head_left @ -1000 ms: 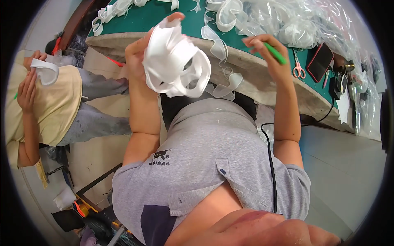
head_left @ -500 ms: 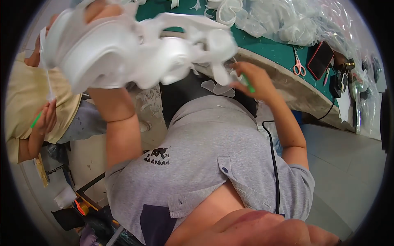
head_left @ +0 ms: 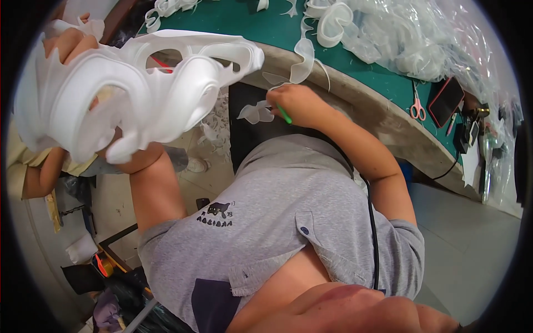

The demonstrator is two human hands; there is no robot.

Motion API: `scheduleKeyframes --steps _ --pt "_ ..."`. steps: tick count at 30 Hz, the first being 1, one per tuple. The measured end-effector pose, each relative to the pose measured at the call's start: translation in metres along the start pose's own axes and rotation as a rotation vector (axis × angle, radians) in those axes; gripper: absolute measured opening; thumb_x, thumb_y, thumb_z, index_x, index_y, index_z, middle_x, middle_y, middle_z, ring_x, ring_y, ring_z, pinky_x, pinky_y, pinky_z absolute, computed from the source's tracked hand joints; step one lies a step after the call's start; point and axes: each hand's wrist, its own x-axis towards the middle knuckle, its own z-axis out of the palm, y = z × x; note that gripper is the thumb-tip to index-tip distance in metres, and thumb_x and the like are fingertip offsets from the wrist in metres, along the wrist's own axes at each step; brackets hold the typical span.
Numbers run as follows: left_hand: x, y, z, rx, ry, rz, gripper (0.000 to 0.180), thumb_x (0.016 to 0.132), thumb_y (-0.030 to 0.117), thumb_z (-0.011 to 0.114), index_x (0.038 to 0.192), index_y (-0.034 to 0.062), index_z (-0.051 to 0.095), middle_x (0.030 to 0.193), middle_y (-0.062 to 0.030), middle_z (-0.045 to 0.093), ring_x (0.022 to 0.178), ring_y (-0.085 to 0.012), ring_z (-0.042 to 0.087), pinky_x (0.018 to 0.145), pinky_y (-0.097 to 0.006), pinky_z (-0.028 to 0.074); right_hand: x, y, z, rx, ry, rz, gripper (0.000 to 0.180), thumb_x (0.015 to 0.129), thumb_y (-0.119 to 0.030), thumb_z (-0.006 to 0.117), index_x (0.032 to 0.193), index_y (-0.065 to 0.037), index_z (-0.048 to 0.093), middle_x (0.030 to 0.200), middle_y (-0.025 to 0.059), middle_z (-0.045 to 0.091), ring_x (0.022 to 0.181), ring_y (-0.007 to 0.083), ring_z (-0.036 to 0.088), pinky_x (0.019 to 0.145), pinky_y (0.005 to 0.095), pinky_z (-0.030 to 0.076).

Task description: Inspecting and cleaning white plastic goggle frames at a factory workstation.

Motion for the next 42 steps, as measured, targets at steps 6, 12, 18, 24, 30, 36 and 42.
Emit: scheduleKeyframes --steps 6,12,18,24,30,36,42 --pt "0.004 -0.001 0.022 -0.2 -0.177 -0.049 0.024 0.081 0.016 0.058 0.1 0.0 0.057 0.089 -0.0094 0.061 0.073 -0.0154 0.057 0.066 -0.025 0.047 -0.013 0.001 -0.052 0.017 0.233 0.35 0.025 0.074 -0.015 0.074 0.083 -0.006 0.053 0.085 0.0124 0.062 0.078 0.029 0.061 0.069 0.0381 0.048" --pt "0.009 -0.006 -0.02 -0.357 -0.325 -0.076 0.028 0.081 0.017 0.059 0.103 -0.0011 0.056 0.089 -0.0098 0.061 0.071 -0.0146 0.057 0.063 -0.024 0.047 -0.017 -0.009 -0.037 0.088 0.019 0.07 0.022 0.079 -0.016 0.069 0.084 -0.005 0.051 0.097 0.0139 0.06 0.094 0.0351 0.057 0.082 0.0411 0.045" --pt "0.031 -0.057 -0.076 -0.533 -0.541 -0.097 0.032 0.081 0.018 0.06 0.105 -0.0021 0.056 0.088 -0.0103 0.061 0.068 -0.0137 0.058 0.06 -0.023 0.046 -0.024 -0.024 -0.059 0.314 -0.162 0.14 0.02 0.085 -0.022 0.065 0.087 -0.003 0.06 0.078 0.0101 0.064 0.07 0.0263 0.063 0.065 0.0343 0.048" --pt "0.046 0.005 -0.003 -0.711 -0.735 -0.11 0.035 0.081 0.019 0.061 0.108 -0.0032 0.055 0.088 -0.0107 0.061 0.066 -0.0129 0.058 0.056 -0.022 0.046 -0.044 -0.007 -0.086 0.512 0.428 0.661 0.033 0.095 -0.027 0.054 0.074 -0.002 0.059 0.061 0.0018 0.058 0.05 0.0077 0.051 0.045 0.0227 0.04" --pt "0.077 0.029 0.024 -0.859 -0.916 -0.118 0.039 0.081 0.02 0.063 0.111 -0.0043 0.055 0.088 -0.0112 0.061 0.063 -0.012 0.058 0.053 -0.021 0.046 -0.065 0.004 -0.083 0.443 0.215 0.273 0.019 0.083 -0.013 0.059 0.087 0.005 0.064 0.075 0.0074 0.065 0.077 0.0078 0.056 0.067 0.0287 0.046" --pt "0.084 0.028 0.024 -0.142 -1.186 -0.074 0.037 0.077 0.014 0.06 0.11 -0.0011 0.06 0.072 -0.0113 0.063 0.06 -0.0184 0.062 0.057 -0.031 0.048 -0.074 0.007 -0.14 0.664 0.522 0.679 0.054 0.096 -0.047 0.042 0.062 -0.006 0.053 0.046 -0.0012 0.045 0.037 0.0056 0.037 0.038 0.0206 0.027" --pt "0.043 0.025 0.038 0.44 -1.107 0.285 0.03 0.068 0.002 0.061 0.097 -0.0022 0.06 0.078 -0.0187 0.064 0.078 -0.0359 0.064 0.065 -0.042 0.051 -0.057 -0.009 -0.112 0.155 0.376 0.396 0.027 0.089 -0.021 0.061 0.071 -0.003 0.051 0.065 0.0028 0.055 0.062 0.0077 0.049 0.056 0.0238 0.04"
